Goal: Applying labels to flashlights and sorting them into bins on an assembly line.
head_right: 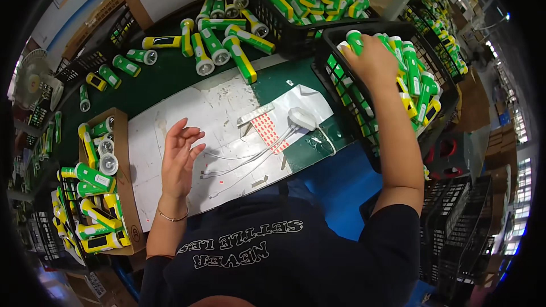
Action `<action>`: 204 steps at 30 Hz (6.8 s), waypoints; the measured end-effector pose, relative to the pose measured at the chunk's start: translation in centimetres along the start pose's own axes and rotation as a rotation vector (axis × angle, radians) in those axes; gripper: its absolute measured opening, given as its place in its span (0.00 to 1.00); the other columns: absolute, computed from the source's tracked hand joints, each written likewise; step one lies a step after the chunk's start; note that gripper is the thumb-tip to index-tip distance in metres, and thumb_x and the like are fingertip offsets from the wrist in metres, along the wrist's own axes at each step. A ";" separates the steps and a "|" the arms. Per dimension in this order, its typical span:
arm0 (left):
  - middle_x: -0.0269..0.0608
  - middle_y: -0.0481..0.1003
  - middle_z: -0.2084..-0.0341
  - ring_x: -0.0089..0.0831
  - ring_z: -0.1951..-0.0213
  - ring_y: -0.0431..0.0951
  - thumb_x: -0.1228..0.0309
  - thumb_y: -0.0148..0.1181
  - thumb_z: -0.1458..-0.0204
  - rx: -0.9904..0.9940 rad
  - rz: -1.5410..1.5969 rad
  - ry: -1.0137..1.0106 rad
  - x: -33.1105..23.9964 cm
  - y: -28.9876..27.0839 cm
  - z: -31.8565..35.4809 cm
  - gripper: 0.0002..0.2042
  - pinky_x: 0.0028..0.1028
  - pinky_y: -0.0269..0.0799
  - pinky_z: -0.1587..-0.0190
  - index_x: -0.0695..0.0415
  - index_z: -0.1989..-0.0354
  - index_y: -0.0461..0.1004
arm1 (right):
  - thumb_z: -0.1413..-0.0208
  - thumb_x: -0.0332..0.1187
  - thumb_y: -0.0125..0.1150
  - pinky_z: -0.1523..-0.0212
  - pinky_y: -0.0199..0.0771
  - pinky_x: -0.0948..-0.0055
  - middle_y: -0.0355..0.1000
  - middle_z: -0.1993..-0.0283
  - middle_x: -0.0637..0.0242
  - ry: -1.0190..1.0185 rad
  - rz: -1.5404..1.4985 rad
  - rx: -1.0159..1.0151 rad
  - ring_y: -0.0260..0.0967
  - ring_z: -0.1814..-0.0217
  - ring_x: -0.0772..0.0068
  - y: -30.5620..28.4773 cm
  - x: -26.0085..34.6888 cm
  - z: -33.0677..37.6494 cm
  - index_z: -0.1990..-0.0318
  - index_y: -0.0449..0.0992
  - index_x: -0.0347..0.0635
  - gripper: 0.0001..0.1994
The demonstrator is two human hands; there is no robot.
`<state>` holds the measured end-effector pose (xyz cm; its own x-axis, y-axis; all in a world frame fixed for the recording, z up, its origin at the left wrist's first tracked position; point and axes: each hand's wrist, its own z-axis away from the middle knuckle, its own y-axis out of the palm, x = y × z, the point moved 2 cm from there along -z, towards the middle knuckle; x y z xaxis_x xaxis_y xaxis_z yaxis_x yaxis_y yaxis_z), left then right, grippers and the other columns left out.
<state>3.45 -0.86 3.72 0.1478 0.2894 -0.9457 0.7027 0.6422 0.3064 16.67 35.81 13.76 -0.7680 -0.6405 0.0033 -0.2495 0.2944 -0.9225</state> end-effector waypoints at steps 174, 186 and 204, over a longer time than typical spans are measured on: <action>0.38 0.64 0.50 0.26 0.51 0.66 0.64 0.49 0.44 -0.043 0.138 -0.366 2.5 -2.0 0.6 0.20 0.28 0.61 0.50 0.58 0.44 0.61 | 0.57 0.45 0.59 0.86 0.57 0.76 0.72 0.67 0.56 0.104 -0.932 0.774 0.60 0.87 0.74 17.1 14.9 -2.3 0.54 0.67 0.38 0.25; 0.44 0.71 0.60 0.35 0.56 0.72 0.50 0.40 0.42 0.031 0.846 -0.444 4.8 0.1 -3.4 0.25 0.37 0.69 0.51 0.58 0.44 0.60 | 0.45 0.45 0.37 0.88 0.47 0.83 0.72 0.65 0.52 0.307 -2.269 1.967 0.43 0.92 0.84 6.7 17.9 21.0 0.56 0.67 0.28 0.25; 0.40 0.68 0.70 0.27 0.74 0.66 0.57 0.46 0.43 -0.247 0.690 -0.454 4.2 -1.4 -1.2 0.15 0.27 0.68 0.73 0.56 0.56 0.62 | 0.40 0.41 0.46 0.66 0.66 0.75 0.69 0.72 0.66 -0.336 -1.330 0.990 0.66 0.70 0.73 7.9 15.8 19.0 0.64 0.71 0.38 0.14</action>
<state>2.29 0.32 -0.59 0.7872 0.3935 -0.4749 0.1897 0.5782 0.7936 13.75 14.52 -0.85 -0.1627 -0.2103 0.9640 -0.0345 -0.9752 -0.2186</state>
